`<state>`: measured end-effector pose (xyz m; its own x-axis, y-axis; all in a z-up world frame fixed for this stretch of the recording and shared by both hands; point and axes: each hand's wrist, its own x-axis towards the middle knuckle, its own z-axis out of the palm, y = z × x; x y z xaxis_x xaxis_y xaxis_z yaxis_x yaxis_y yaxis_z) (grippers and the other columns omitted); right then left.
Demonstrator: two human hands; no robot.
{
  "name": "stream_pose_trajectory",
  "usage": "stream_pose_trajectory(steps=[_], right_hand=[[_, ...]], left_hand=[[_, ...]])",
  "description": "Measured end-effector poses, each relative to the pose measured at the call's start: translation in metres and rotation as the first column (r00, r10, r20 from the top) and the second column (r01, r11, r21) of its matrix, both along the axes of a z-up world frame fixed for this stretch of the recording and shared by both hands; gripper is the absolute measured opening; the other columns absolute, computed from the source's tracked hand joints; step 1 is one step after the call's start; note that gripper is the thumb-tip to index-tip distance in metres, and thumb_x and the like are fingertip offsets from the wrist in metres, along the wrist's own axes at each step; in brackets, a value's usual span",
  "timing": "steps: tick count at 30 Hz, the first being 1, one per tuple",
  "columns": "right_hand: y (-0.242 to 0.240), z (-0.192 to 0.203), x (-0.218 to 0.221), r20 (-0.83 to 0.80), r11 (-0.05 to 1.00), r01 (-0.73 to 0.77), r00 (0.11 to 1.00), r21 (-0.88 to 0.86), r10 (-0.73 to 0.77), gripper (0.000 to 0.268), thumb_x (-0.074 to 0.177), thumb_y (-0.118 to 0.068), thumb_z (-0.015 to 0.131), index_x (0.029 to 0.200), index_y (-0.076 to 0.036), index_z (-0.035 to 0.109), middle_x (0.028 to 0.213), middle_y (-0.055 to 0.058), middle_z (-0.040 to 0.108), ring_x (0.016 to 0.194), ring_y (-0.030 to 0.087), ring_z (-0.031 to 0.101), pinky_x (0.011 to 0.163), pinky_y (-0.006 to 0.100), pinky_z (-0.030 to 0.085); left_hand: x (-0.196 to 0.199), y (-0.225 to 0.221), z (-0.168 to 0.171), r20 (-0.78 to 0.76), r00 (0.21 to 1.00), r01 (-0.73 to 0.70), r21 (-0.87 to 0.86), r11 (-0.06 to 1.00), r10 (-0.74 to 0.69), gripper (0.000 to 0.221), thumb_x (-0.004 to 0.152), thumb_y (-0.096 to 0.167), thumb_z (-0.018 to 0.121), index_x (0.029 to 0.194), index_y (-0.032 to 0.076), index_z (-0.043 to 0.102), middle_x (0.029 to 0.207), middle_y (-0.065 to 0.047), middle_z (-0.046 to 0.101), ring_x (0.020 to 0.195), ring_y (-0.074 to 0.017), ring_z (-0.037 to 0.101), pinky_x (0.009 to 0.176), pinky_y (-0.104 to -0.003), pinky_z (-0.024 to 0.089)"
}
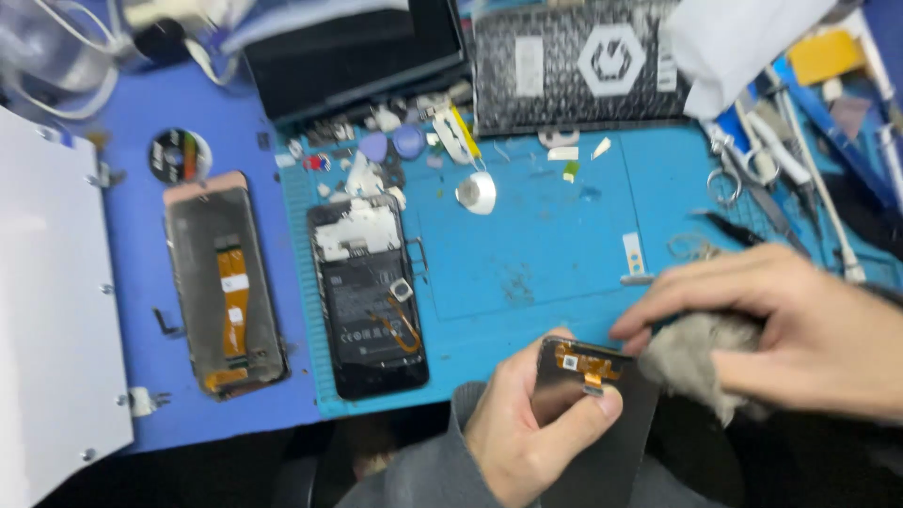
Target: Cleaning a smartphone screen with a cloth and spray bottle on a repair workbench
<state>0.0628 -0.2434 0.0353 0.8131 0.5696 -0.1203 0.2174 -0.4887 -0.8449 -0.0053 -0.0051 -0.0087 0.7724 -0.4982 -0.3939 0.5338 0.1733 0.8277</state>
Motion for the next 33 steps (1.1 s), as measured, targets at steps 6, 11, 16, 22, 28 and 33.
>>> stream_pose_trajectory(steps=[6, 11, 16, 22, 28, 33], right_hand=[[0.004, -0.013, 0.003, -0.224, 0.989, 0.051, 0.971, -0.139, -0.081, 0.028, 0.064, -0.013, 0.074, 0.08, -0.018, 0.096, 0.062, -0.007, 0.084, 0.052, 0.008, 0.062, 0.051, 0.026, 0.049], [-0.033, -0.028, 0.002, -0.503, 0.863, 0.496, 0.724, -0.098, -0.473, 0.02, 0.069, 0.013, 0.093, 0.088, 0.009, 0.097, 0.081, 0.021, 0.098, 0.07, 0.029, 0.085, 0.068, 0.036, 0.062], [-0.047, -0.04, -0.012, -0.437, 0.4, 0.875, 0.483, 0.273, -0.759, 0.036, 0.085, 0.012, 0.062, 0.109, -0.015, 0.068, 0.065, 0.01, 0.059, 0.04, 0.009, 0.04, 0.032, 0.025, 0.029], [0.02, -0.083, -0.067, -0.424, 0.42, 0.796, 0.594, 0.437, -0.684, 0.08, 0.063, 0.001, 0.082, 0.14, 0.004, 0.06, 0.093, 0.024, 0.082, 0.071, 0.026, 0.074, 0.069, 0.038, 0.061], [0.053, -0.057, -0.089, -0.338, 0.71, 0.609, 0.791, 0.354, -0.51, 0.053, 0.072, 0.004, 0.084, 0.124, 0.0, 0.075, 0.088, 0.006, 0.084, 0.075, 0.01, 0.075, 0.064, 0.024, 0.061], [0.029, -0.029, -0.079, -0.163, 0.768, 0.576, 0.817, 0.279, -0.553, 0.022, 0.076, 0.001, 0.078, 0.098, -0.002, 0.073, 0.096, 0.012, 0.084, 0.087, 0.017, 0.085, 0.081, 0.025, 0.067]], left_hand=[[0.008, 0.0, 0.0, -0.203, 0.979, -0.056, -0.138, 0.989, 0.027, 0.036, 0.094, 0.016, 0.073, 0.111, 0.013, 0.042, 0.082, 0.004, 0.06, 0.066, -0.0009, 0.048, 0.064, -0.019, 0.034], [0.008, 0.009, -0.005, -0.323, 0.941, -0.245, -0.446, 0.861, 0.1, 0.059, 0.089, 0.018, 0.07, 0.142, 0.001, 0.05, 0.113, -0.011, 0.076, 0.095, -0.0209, 0.074, 0.087, -0.032, 0.057], [0.01, 0.017, -0.029, 0.038, 0.98, -0.093, -0.776, 0.624, 0.194, 0.096, 0.104, 0.069, 0.057, 0.164, 0.005, 0.018, 0.163, -0.028, 0.034, 0.153, -0.0562, 0.027, 0.123, -0.076, 0.026], [0.015, -0.023, -0.016, 0.211, 0.846, -0.24, -0.67, 0.702, 0.49, 0.089, 0.1, 0.03, 0.079, 0.158, 0.005, 0.016, 0.15, -0.022, 0.045, 0.139, -0.0325, 0.049, 0.118, -0.051, 0.042], [0.033, -0.028, 0.018, 0.173, 0.717, -0.608, -0.318, 0.727, 0.675, 0.047, 0.094, 0.014, 0.071, 0.137, 0.002, 0.055, 0.121, -0.014, 0.073, 0.103, -0.0211, 0.071, 0.096, -0.036, 0.059], [0.039, -0.034, 0.001, 0.244, 0.641, -0.658, -0.313, 0.685, 0.728, 0.052, 0.095, 0.014, 0.072, 0.142, 0.003, 0.053, 0.121, -0.014, 0.07, 0.106, -0.0262, 0.071, 0.098, -0.039, 0.06]])
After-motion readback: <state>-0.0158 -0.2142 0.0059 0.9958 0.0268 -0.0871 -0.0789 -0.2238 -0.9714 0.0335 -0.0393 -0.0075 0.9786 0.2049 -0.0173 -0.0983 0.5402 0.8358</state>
